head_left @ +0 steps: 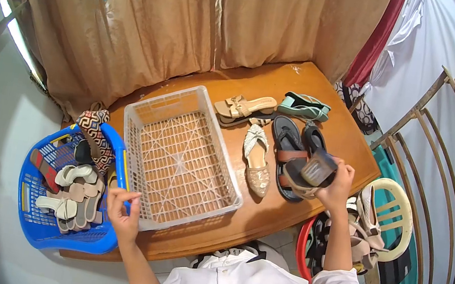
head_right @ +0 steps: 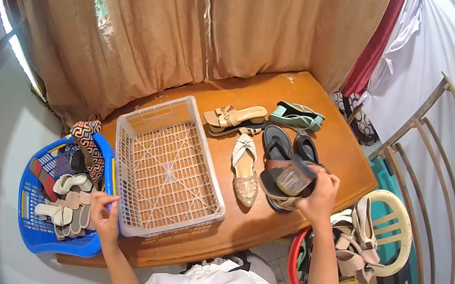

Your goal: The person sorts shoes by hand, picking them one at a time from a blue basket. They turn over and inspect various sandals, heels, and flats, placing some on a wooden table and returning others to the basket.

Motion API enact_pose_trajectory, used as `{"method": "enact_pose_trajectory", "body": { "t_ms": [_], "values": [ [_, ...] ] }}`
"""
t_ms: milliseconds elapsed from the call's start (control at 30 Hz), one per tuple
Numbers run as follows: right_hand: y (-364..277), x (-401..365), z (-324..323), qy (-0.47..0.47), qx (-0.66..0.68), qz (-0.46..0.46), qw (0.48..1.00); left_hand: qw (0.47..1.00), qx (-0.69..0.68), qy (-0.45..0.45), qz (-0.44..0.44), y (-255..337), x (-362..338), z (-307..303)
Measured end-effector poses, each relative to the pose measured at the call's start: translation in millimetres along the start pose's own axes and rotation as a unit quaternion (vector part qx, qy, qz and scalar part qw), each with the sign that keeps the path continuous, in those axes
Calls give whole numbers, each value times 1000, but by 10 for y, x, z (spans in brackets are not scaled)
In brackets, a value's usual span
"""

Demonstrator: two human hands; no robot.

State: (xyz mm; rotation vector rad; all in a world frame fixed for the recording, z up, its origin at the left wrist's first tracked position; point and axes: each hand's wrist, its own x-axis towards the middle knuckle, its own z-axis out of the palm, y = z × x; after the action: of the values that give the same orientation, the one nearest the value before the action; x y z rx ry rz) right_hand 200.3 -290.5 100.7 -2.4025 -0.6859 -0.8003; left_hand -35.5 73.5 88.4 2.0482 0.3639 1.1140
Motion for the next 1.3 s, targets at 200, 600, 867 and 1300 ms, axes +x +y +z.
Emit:
{"method": "enact_pose_trajectory", "body": {
  "t_ms": [200,600,867,1300],
  "values": [
    [285,192,277,-139,-25,-68,988,999,14,-6,-39,308,-136,365],
    [-28,478,1509,-305,-158,-145,928,993,41,21,-109,317,-358,73],
    [266,491,1990,-373,-174,-222,884,992,46,0,-119,232,-311,32],
    [262,459,1870,-429,-212,-253,841,986,41,-70,-145,36,-242,-18]
  ]
}}
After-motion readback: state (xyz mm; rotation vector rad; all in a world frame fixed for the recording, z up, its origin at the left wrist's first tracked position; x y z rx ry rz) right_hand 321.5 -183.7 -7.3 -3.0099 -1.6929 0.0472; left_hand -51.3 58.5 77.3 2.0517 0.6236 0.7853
